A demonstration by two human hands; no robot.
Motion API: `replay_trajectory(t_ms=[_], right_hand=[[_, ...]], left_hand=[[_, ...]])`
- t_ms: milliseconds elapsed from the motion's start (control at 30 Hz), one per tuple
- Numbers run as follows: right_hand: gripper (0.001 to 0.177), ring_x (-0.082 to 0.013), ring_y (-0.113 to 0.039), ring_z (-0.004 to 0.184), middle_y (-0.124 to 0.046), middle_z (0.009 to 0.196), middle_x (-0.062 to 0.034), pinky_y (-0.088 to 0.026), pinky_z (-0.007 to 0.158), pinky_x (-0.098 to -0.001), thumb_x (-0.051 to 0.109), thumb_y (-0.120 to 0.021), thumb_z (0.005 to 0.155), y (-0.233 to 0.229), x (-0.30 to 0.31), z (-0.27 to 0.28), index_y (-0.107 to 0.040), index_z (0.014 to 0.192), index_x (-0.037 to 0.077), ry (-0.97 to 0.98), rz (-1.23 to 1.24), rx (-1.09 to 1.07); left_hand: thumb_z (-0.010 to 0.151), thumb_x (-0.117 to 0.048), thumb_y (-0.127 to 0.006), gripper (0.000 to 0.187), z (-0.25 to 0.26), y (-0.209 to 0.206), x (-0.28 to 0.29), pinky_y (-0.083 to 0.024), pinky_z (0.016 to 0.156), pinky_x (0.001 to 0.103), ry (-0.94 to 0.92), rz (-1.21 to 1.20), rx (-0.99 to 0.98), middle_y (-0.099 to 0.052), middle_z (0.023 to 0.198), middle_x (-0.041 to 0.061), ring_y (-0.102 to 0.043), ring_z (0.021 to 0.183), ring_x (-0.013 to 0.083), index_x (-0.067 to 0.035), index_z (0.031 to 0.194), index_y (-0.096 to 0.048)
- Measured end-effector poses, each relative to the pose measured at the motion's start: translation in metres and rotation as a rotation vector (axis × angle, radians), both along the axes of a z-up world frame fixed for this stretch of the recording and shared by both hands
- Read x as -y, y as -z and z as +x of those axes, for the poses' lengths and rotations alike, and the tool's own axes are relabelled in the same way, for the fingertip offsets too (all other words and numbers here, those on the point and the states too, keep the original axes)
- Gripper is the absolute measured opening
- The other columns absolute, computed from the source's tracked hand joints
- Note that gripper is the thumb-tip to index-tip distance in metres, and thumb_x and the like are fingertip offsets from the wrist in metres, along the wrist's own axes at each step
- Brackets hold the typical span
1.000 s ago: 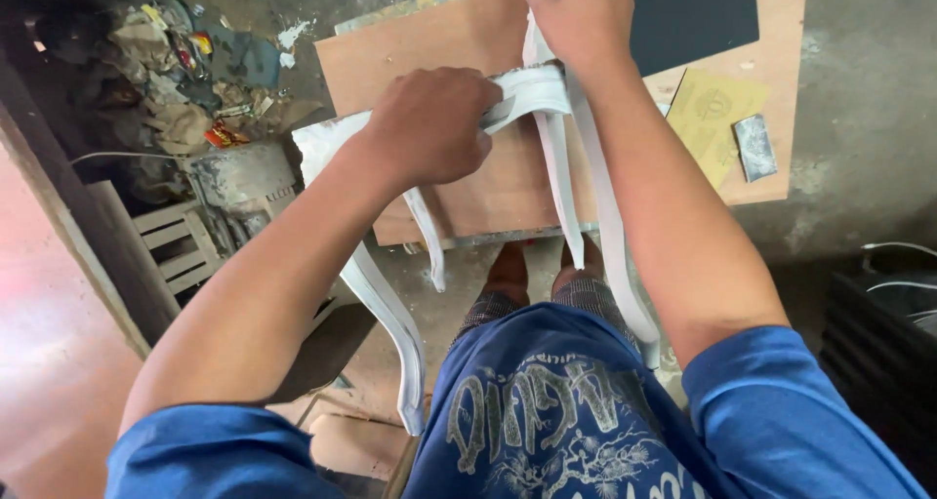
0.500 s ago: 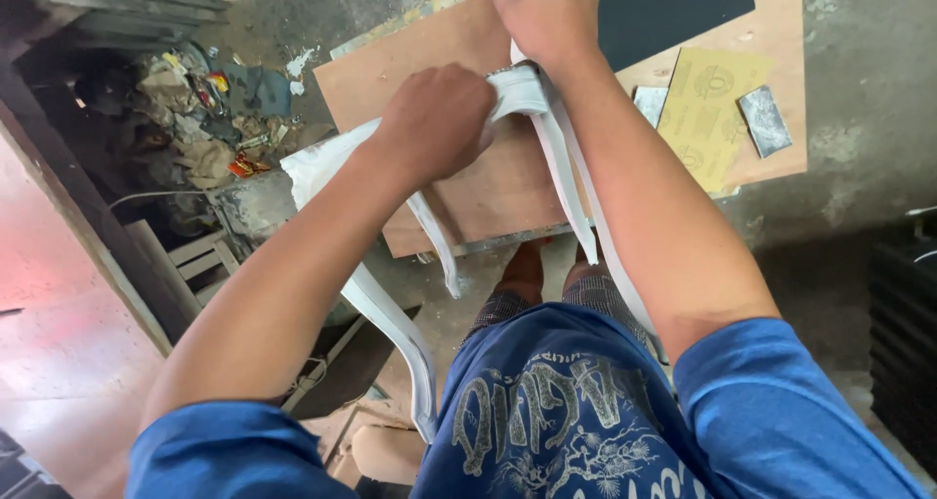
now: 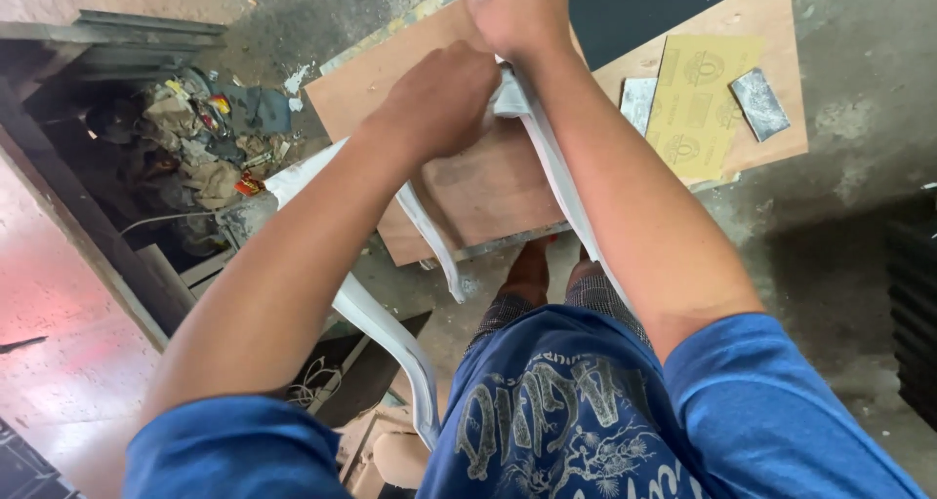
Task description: The person sands the surface of a white wooden chair leg using a sanding block. They hold the chair leg steady with one hand while moving the sanding block back and forth with the other to smooth the surface.
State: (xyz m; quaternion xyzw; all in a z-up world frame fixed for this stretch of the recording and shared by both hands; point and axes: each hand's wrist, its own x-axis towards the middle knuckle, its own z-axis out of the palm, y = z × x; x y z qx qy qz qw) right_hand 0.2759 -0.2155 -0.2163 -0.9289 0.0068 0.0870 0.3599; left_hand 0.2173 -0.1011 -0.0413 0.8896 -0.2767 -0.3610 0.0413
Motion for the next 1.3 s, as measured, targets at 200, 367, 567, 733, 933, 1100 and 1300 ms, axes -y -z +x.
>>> replay_trajectory(t_ms=[200, 367, 567, 733, 933, 1100, 1300], right_hand=[[0.033, -0.0373, -0.067, 0.08, -0.071, 0.083, -0.0101, -0.049, 0.069, -0.0492, 0.04, -0.075, 0.094, 0.001, -0.004, -0.002, -0.065, 0.089, 0.009, 0.029, 0.047, 0.036], [0.044, -0.0435, -0.067, 0.076, -0.072, 0.076, -0.0127, -0.049, 0.067, -0.0547, 0.048, -0.069, 0.097, 0.016, -0.008, 0.0, -0.066, 0.074, 0.01, -0.03, -0.048, 0.005], [0.045, -0.0448, -0.067, 0.078, -0.073, 0.079, -0.016, -0.049, 0.065, -0.0553, 0.048, -0.068, 0.098, 0.009, -0.009, 0.0, -0.069, 0.08, 0.006, -0.013, -0.012, -0.031], [0.033, -0.0292, -0.059, 0.066, -0.057, 0.064, -0.0024, -0.044, 0.058, -0.0482, 0.033, -0.073, 0.094, -0.027, -0.002, -0.006, -0.05, 0.08, 0.015, 0.055, 0.164, -0.126], [0.049, -0.0251, -0.054, 0.06, -0.052, 0.057, -0.0005, -0.038, 0.057, -0.0468, 0.04, -0.07, 0.097, -0.014, -0.005, 0.0, -0.043, 0.064, 0.015, 0.039, 0.135, -0.212], [0.035, -0.0173, -0.056, 0.08, -0.06, 0.089, -0.001, -0.041, 0.067, -0.0379, 0.049, -0.069, 0.096, -0.034, 0.015, -0.001, -0.057, 0.097, 0.016, 0.066, 0.354, -0.283], [0.038, -0.0224, -0.068, 0.104, -0.073, 0.115, -0.0048, -0.048, 0.082, -0.0366, 0.046, -0.059, 0.098, -0.045, 0.02, -0.005, -0.064, 0.12, 0.016, -0.034, 0.468, -0.262]], left_hand=[[0.094, -0.006, -0.054, 0.031, -0.01, -0.042, -0.011, -0.04, 0.054, 0.043, -0.097, 0.118, -0.138, -0.047, 0.065, 0.011, -0.047, 0.059, 0.0305, -0.004, 0.064, -0.044], [0.093, -0.002, -0.052, 0.035, 0.011, -0.023, 0.014, -0.038, 0.053, 0.042, -0.048, 0.134, -0.137, -0.045, 0.069, 0.01, -0.046, 0.057, 0.0298, -0.005, 0.062, -0.038], [0.081, -0.002, -0.055, 0.021, 0.023, -0.037, 0.003, -0.035, 0.055, 0.047, 0.045, 0.086, -0.189, -0.048, 0.06, 0.015, -0.05, 0.062, 0.0365, -0.006, 0.063, -0.047], [0.099, -0.022, -0.063, 0.017, 0.024, -0.027, 0.004, -0.05, 0.068, 0.054, 0.087, 0.145, -0.147, -0.067, 0.095, 0.022, -0.064, 0.089, 0.0442, -0.006, 0.097, -0.068], [0.102, -0.023, -0.058, 0.038, 0.03, -0.035, 0.036, -0.034, 0.049, 0.045, 0.143, 0.27, -0.22, -0.051, 0.065, 0.012, -0.048, 0.056, 0.0317, -0.005, 0.069, -0.049], [0.08, 0.009, -0.056, 0.017, 0.025, -0.001, 0.034, -0.045, 0.048, 0.05, 0.354, 0.139, -0.086, -0.064, 0.072, 0.016, -0.065, 0.064, 0.0402, -0.004, 0.071, -0.06], [0.084, 0.006, -0.058, 0.019, 0.028, -0.003, 0.04, -0.043, 0.049, 0.047, 0.39, 0.216, -0.157, -0.06, 0.069, 0.014, -0.061, 0.063, 0.0366, -0.003, 0.067, -0.055]])
